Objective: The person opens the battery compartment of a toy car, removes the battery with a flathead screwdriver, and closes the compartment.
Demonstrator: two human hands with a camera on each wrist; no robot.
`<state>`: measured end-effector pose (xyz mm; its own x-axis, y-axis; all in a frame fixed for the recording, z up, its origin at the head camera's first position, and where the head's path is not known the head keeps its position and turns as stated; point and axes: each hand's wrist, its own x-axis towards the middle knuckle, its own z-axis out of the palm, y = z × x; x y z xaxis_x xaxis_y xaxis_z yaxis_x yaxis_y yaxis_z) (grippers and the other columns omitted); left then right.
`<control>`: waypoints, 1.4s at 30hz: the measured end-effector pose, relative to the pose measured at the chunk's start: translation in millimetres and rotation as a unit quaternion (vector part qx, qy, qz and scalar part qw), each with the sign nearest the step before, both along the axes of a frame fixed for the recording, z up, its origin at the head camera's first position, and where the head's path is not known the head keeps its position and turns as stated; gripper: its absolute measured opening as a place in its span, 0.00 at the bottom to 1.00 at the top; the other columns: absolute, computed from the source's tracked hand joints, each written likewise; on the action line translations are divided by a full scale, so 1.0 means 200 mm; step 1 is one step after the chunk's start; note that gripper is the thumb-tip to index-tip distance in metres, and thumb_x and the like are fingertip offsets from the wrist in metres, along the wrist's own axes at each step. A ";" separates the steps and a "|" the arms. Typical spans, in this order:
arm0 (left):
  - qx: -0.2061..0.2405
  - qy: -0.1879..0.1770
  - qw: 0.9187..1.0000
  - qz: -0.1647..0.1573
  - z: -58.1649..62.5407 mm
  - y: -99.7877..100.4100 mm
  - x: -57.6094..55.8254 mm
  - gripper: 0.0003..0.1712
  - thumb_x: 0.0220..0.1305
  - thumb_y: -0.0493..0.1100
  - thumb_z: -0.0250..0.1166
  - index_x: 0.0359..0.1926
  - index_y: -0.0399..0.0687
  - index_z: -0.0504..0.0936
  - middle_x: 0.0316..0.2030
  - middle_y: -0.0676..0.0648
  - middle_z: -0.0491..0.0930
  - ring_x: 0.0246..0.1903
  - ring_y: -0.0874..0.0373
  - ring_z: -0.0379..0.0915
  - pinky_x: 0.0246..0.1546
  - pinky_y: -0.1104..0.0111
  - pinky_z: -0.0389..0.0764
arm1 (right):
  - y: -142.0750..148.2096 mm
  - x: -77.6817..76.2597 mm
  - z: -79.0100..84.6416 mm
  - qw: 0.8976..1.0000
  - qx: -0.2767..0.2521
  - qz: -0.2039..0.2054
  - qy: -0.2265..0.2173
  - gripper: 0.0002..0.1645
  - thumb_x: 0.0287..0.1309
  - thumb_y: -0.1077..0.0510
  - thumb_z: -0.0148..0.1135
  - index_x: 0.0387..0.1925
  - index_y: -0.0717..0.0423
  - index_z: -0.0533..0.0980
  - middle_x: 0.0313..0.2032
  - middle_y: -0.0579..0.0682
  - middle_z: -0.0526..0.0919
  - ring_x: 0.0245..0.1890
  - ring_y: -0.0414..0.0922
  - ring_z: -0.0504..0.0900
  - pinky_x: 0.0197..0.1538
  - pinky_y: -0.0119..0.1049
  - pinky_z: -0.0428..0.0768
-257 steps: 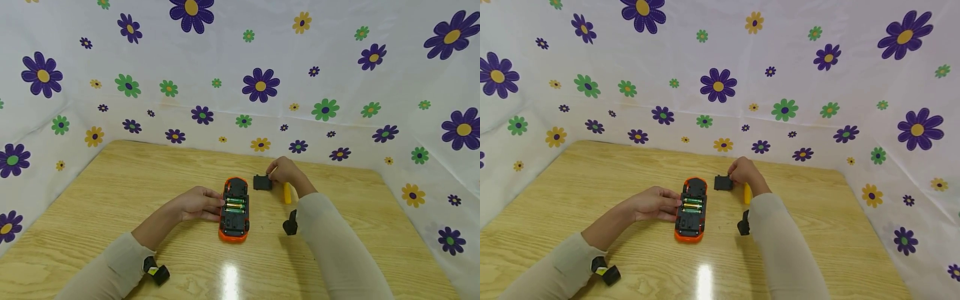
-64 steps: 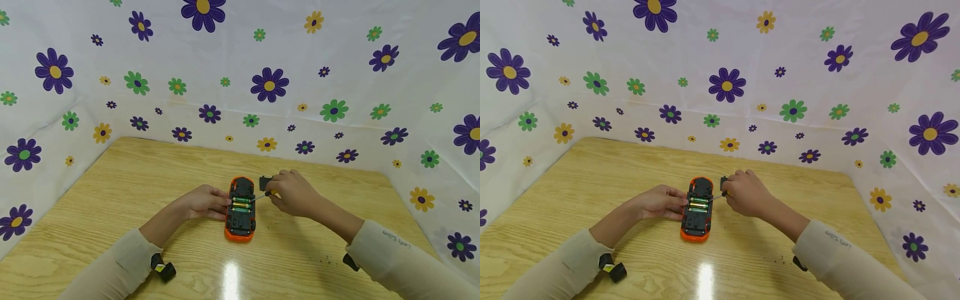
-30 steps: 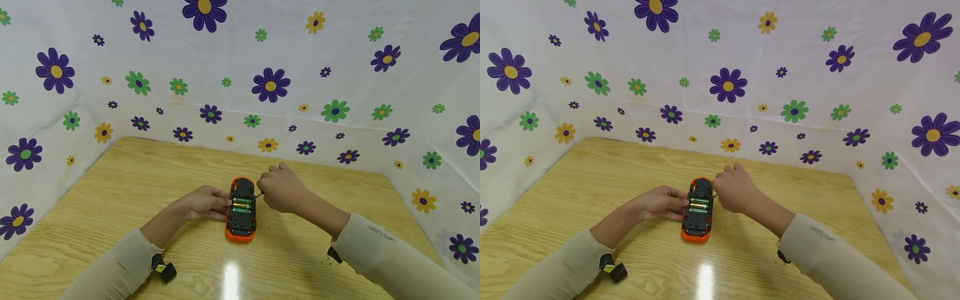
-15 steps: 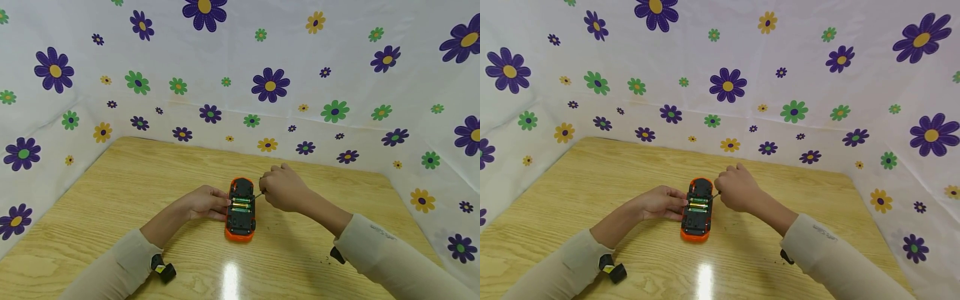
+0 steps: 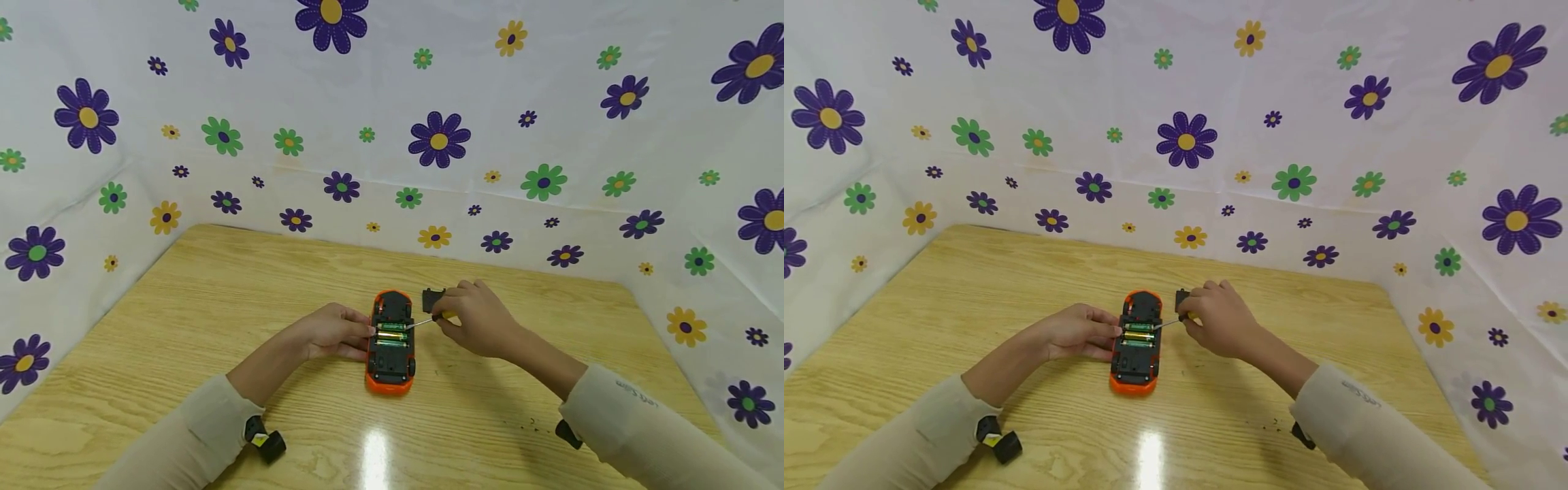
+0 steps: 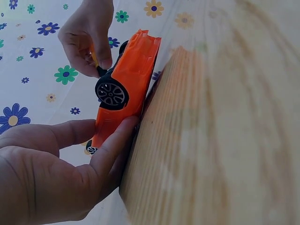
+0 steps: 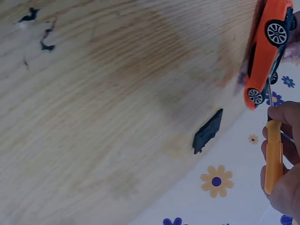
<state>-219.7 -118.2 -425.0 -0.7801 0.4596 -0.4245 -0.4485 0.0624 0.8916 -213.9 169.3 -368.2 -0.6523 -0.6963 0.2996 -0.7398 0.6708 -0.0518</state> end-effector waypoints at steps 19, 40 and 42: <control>0.005 -0.001 1.000 -0.001 0.01 0.01 0.00 0.25 0.74 0.33 0.60 0.67 0.26 0.68 0.52 0.32 0.82 0.48 0.44 0.84 0.51 0.53 0.87 | 0.05 -0.01 -0.02 1.000 -0.011 0.005 -0.001 0.07 0.56 0.60 0.77 0.37 0.50 0.87 0.36 0.44 0.88 0.32 0.43 0.74 0.36 0.39 0.69; 0.002 -0.001 1.000 0.004 0.01 0.00 0.01 0.26 0.75 0.33 0.60 0.68 0.25 0.68 0.51 0.31 0.82 0.47 0.45 0.84 0.50 0.54 0.87 | -0.02 0.08 0.11 0.995 0.089 0.019 0.027 0.04 0.59 0.59 0.75 0.37 0.50 0.89 0.35 0.44 0.87 0.34 0.45 0.76 0.37 0.38 0.70; 0.002 0.000 1.000 0.003 0.01 0.00 0.01 0.26 0.75 0.34 0.60 0.68 0.25 0.67 0.51 0.31 0.82 0.47 0.45 0.84 0.50 0.54 0.87 | -0.04 0.09 0.12 0.994 0.107 0.019 0.033 0.03 0.61 0.60 0.73 0.37 0.50 0.89 0.34 0.44 0.86 0.33 0.45 0.75 0.36 0.37 0.68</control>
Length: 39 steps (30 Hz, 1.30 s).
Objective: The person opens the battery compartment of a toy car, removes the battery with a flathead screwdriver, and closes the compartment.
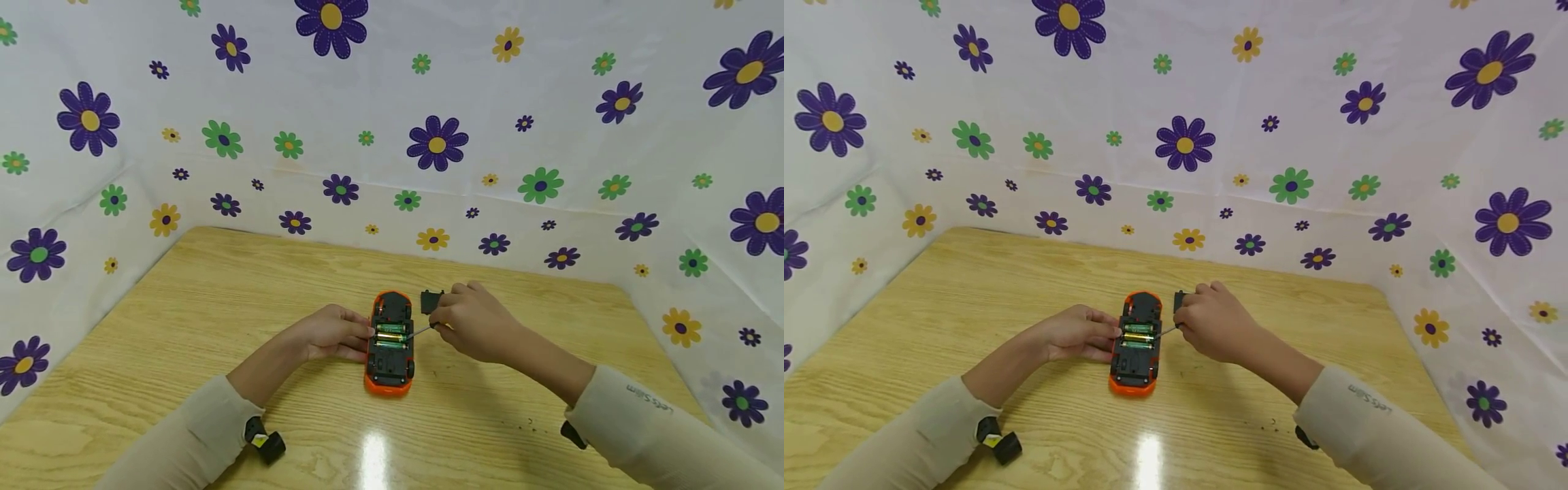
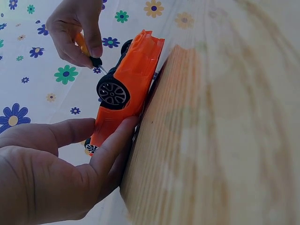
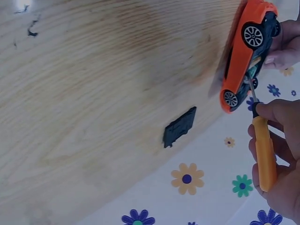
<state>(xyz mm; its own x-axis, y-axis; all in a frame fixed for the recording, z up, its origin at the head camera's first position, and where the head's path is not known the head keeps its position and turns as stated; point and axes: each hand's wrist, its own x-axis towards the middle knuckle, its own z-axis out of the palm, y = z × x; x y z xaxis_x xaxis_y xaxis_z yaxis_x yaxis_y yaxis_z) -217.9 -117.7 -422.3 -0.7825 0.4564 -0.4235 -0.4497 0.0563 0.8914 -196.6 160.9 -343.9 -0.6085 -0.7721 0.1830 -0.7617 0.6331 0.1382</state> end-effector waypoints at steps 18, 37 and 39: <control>-0.002 -0.004 1.000 -0.003 0.00 0.00 0.00 0.21 0.74 0.33 0.60 0.64 0.27 0.72 0.50 0.32 0.83 0.46 0.45 0.85 0.50 0.54 0.88 | -0.23 0.00 0.13 0.983 0.177 -0.029 0.027 0.05 0.57 0.59 0.73 0.28 0.47 0.84 0.27 0.43 0.80 0.26 0.45 0.65 0.34 0.38 0.58; -0.001 0.004 1.000 -0.007 0.00 -0.01 0.00 0.27 0.75 0.32 0.60 0.69 0.25 0.66 0.51 0.32 0.82 0.46 0.45 0.85 0.50 0.54 0.87 | -0.11 -0.05 0.07 0.997 0.053 -0.013 -0.045 0.13 0.64 0.63 0.66 0.27 0.45 0.87 0.30 0.42 0.85 0.26 0.43 0.70 0.33 0.34 0.60; 0.000 0.003 1.000 -0.006 0.00 -0.01 0.00 0.26 0.74 0.32 0.60 0.68 0.25 0.66 0.51 0.31 0.82 0.47 0.45 0.85 0.50 0.54 0.87 | -0.09 -0.05 0.06 0.998 0.039 -0.017 -0.049 0.08 0.64 0.61 0.68 0.31 0.47 0.89 0.34 0.43 0.87 0.30 0.44 0.73 0.34 0.35 0.66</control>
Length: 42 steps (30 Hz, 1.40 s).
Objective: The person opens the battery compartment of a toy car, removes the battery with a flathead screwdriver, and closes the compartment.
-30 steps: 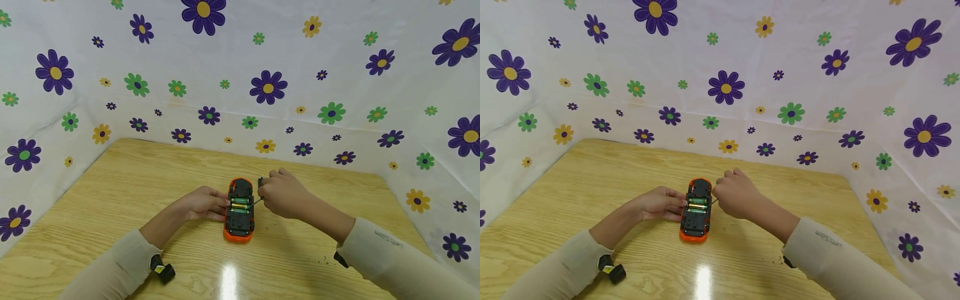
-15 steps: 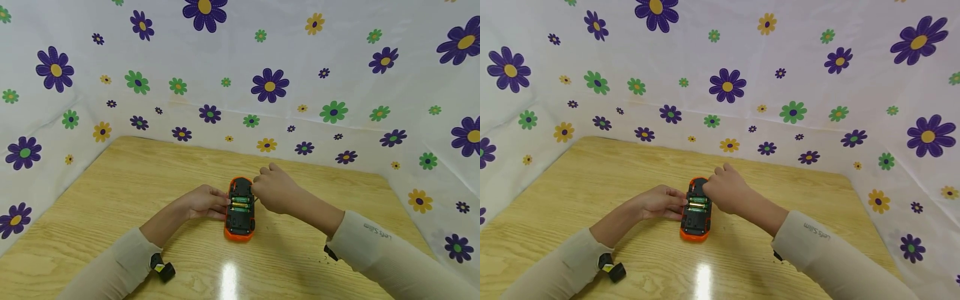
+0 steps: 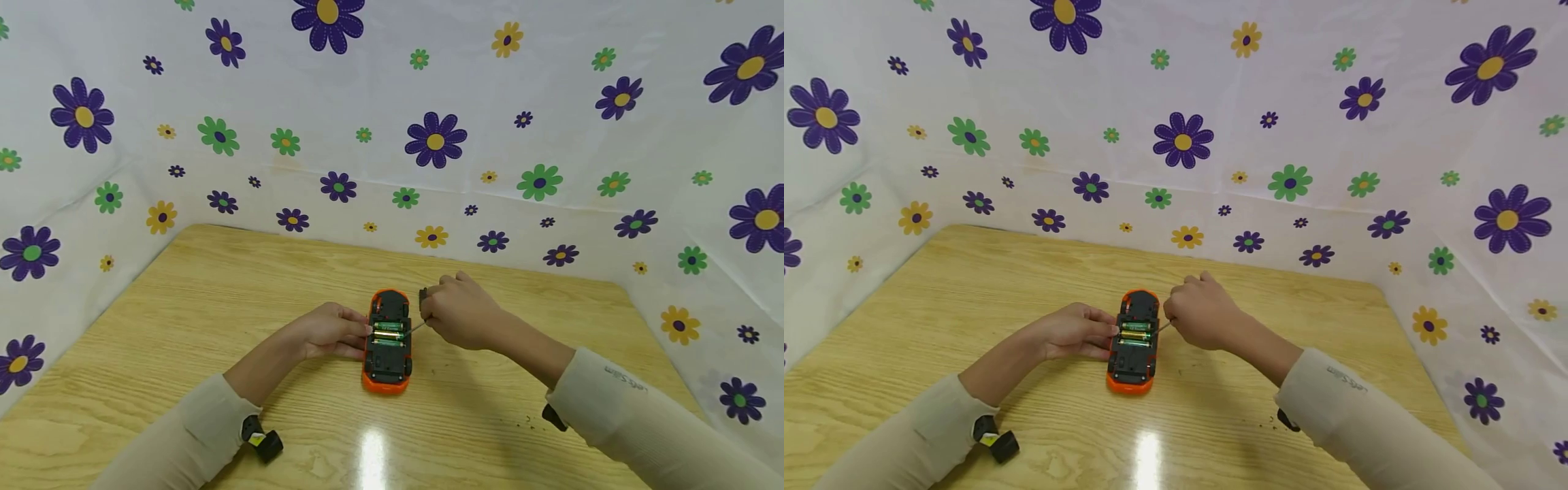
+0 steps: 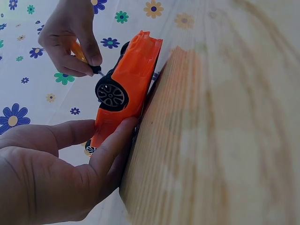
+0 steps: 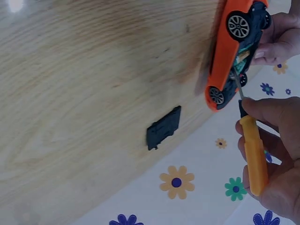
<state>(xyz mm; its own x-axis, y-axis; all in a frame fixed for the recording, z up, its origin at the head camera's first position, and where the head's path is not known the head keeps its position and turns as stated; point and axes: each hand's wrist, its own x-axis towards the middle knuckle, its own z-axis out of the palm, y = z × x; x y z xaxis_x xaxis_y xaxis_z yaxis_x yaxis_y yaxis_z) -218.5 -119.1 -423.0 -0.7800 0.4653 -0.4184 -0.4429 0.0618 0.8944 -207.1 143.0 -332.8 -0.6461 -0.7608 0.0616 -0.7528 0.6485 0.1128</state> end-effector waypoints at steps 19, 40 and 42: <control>-0.004 -0.009 1.000 0.013 0.01 0.01 0.00 0.25 0.74 0.32 0.59 0.67 0.25 0.67 0.50 0.32 0.82 0.46 0.46 0.85 0.49 0.54 0.88 | 0.19 -0.02 -0.23 0.976 -0.210 0.001 -0.059 0.03 0.59 0.61 0.75 0.36 0.53 0.89 0.35 0.43 0.89 0.35 0.44 0.80 0.38 0.39 0.75; 0.007 -0.022 1.000 0.014 0.00 0.01 0.00 0.24 0.75 0.33 0.60 0.66 0.26 0.69 0.51 0.31 0.82 0.45 0.46 0.85 0.51 0.53 0.87 | 0.21 0.00 -0.21 0.982 -0.183 0.032 -0.042 0.07 0.59 0.63 0.74 0.40 0.55 0.88 0.37 0.45 0.89 0.35 0.43 0.82 0.39 0.41 0.81; 0.006 -0.021 1.000 0.015 0.00 0.01 0.00 0.24 0.75 0.33 0.60 0.67 0.26 0.68 0.51 0.31 0.81 0.45 0.46 0.84 0.51 0.53 0.87 | 0.20 0.01 -0.19 0.984 -0.170 0.034 -0.038 0.08 0.58 0.64 0.73 0.41 0.55 0.87 0.37 0.45 0.89 0.34 0.42 0.80 0.39 0.42 0.80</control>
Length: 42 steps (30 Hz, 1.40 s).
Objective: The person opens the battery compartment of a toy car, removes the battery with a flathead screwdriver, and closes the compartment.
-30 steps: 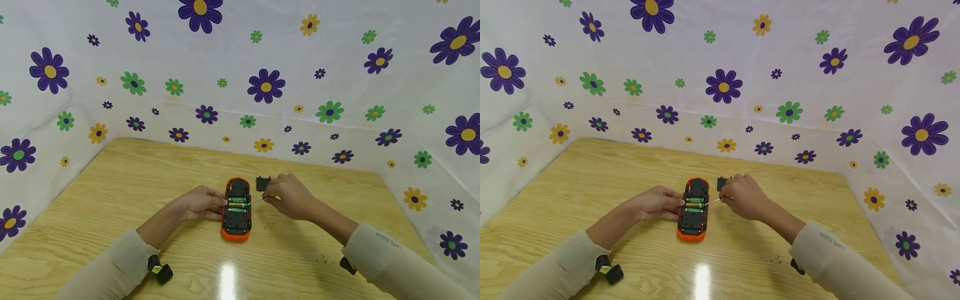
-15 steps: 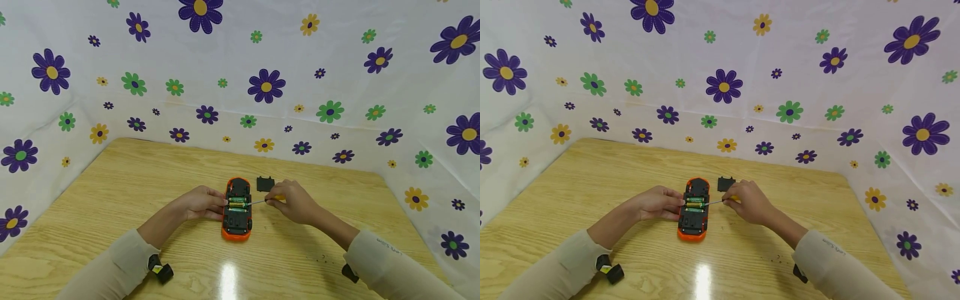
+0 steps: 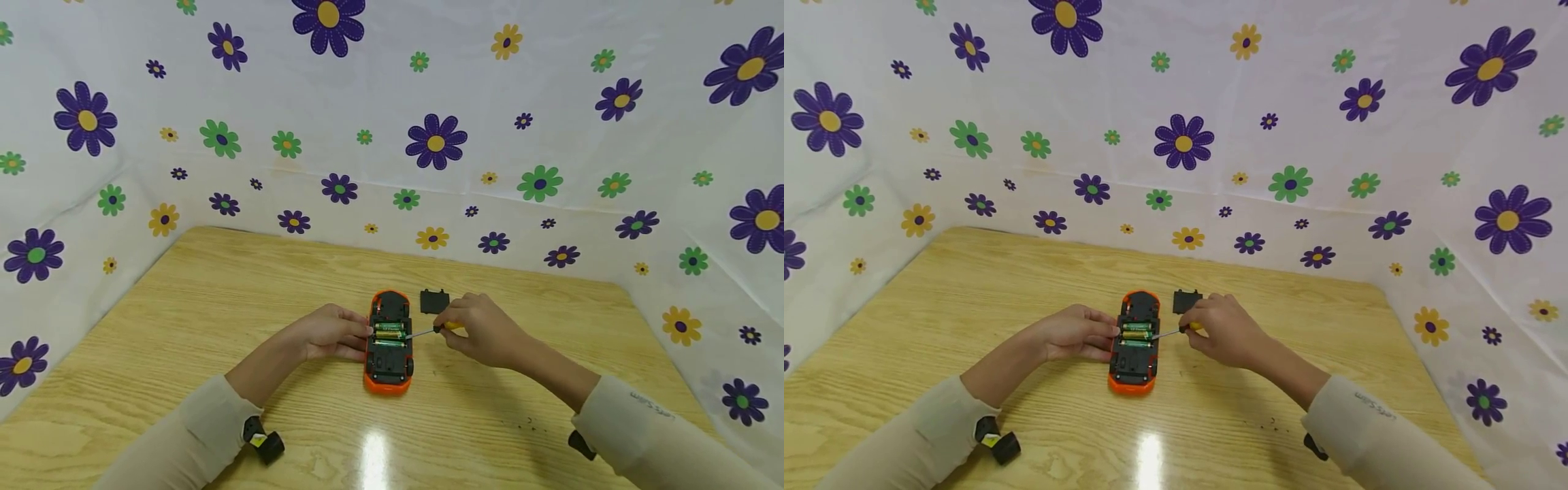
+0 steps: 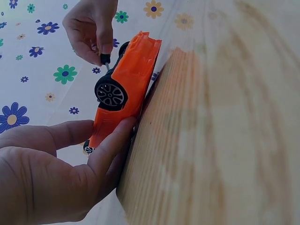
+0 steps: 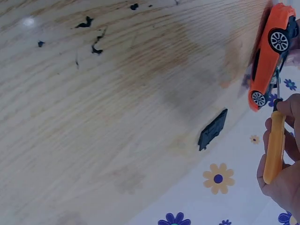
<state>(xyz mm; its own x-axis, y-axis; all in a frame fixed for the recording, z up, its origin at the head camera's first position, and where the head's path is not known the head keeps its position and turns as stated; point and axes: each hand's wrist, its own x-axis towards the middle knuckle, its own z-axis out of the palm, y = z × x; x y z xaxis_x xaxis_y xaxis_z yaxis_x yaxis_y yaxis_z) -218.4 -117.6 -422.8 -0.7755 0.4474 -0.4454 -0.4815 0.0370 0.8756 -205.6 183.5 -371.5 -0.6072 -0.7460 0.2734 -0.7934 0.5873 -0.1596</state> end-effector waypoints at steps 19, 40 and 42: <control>0.002 -0.001 1.000 -0.001 0.01 0.00 0.00 0.25 0.75 0.33 0.60 0.68 0.26 0.67 0.51 0.31 0.81 0.46 0.46 0.84 0.51 0.53 0.87 | -0.15 0.06 0.16 0.985 0.149 0.005 0.085 0.06 0.57 0.64 0.68 0.31 0.50 0.87 0.28 0.43 0.85 0.27 0.43 0.71 0.31 0.34 0.63; 0.001 0.002 1.000 0.001 0.00 0.00 -0.01 0.25 0.74 0.32 0.60 0.67 0.26 0.68 0.51 0.31 0.82 0.45 0.46 0.85 0.50 0.53 0.87 | -0.31 0.05 0.25 0.957 0.273 0.001 0.095 0.09 0.60 0.62 0.68 0.27 0.47 0.85 0.23 0.42 0.80 0.27 0.46 0.71 0.30 0.38 0.59; 0.000 0.002 1.000 -0.001 0.00 0.00 -0.01 0.25 0.74 0.32 0.60 0.67 0.26 0.68 0.51 0.31 0.81 0.45 0.46 0.84 0.50 0.54 0.87 | -0.31 0.04 0.25 0.959 0.271 -0.001 0.088 0.09 0.61 0.63 0.67 0.27 0.47 0.85 0.23 0.42 0.80 0.27 0.45 0.70 0.31 0.38 0.58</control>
<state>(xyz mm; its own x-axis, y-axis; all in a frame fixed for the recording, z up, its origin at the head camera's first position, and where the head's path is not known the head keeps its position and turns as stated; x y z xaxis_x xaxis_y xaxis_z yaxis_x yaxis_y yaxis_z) -219.9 -117.7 -423.5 -0.7773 0.4483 -0.4414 -0.4771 0.0373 0.8780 -197.3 121.7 -321.5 -0.5882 -0.8068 -0.0554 -0.7794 0.5473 0.3048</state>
